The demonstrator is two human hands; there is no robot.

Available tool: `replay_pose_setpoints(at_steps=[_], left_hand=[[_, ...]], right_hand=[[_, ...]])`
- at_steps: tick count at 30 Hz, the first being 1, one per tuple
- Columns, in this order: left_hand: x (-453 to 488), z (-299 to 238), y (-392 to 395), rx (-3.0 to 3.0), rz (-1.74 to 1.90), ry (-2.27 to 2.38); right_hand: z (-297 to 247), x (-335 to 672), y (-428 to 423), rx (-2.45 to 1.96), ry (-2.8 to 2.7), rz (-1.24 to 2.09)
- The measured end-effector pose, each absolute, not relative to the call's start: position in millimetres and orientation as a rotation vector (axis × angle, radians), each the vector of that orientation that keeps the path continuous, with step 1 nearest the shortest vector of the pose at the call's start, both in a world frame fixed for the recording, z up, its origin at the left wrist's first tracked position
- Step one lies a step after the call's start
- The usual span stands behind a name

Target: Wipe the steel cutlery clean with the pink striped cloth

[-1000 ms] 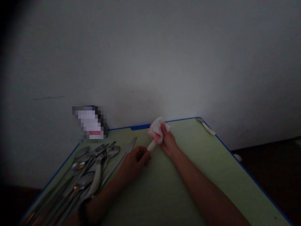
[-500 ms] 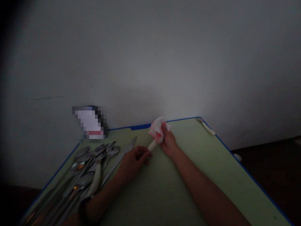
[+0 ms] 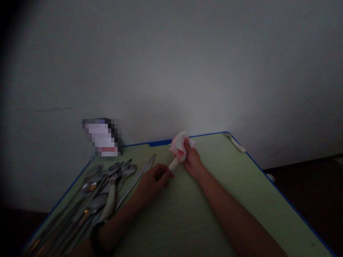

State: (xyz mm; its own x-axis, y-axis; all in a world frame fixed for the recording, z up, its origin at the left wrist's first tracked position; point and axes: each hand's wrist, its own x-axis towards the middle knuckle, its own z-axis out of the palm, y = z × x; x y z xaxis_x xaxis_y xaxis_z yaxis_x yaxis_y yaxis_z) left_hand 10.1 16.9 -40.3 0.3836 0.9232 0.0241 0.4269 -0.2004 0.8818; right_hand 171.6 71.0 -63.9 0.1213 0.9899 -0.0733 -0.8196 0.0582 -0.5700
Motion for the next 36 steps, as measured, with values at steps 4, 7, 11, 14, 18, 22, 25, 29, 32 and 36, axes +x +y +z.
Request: replay_pose_setpoints(at_steps=[4, 7, 11, 14, 18, 22, 25, 29, 32, 36], left_hand=[[10.8, -38.6, 16.5, 1.789, 0.731, 1.193], [10.7, -38.8, 16.5, 1.807, 0.725, 1.209], [9.9, -40.1, 16.7, 1.826, 0.719, 1.189], [9.4, -41.5, 16.5, 1.886, 0.69, 1.172], [8.9, -43.2, 15.9, 2.039, 0.627, 1.144], [8.3, -44.0, 14.0, 2.121, 0.621, 1.122], [7.8, -45.2, 12.6, 2.219, 0.58, 1.173], [5.9, -45.1, 12.0, 2.327, 0.538, 1.09], [3.7, -42.4, 11.8, 2.334, 0.521, 1.003], [2.4, -38.8, 10.7, 2.268, 0.509, 0.92]], right_hand=[[-64.5, 171.7, 71.1, -0.523, -0.391, 1.429], [-64.7, 171.7, 71.5, -0.528, -0.394, 1.428], [-63.6, 170.9, 70.8, -0.558, -0.398, 1.4], [-61.2, 167.9, 66.9, -0.596, -0.45, 1.396], [-56.4, 160.8, 58.8, -0.664, -0.593, 1.412], [-52.6, 156.4, 53.3, -0.705, -0.712, 1.413], [-53.5, 156.4, 52.3, -0.739, -0.75, 1.432], [-59.8, 157.3, 54.8, -0.782, -0.763, 1.374], [-63.8, 157.8, 57.8, -0.838, -0.738, 1.279], [-61.7, 158.3, 59.0, -0.854, -0.681, 1.257]])
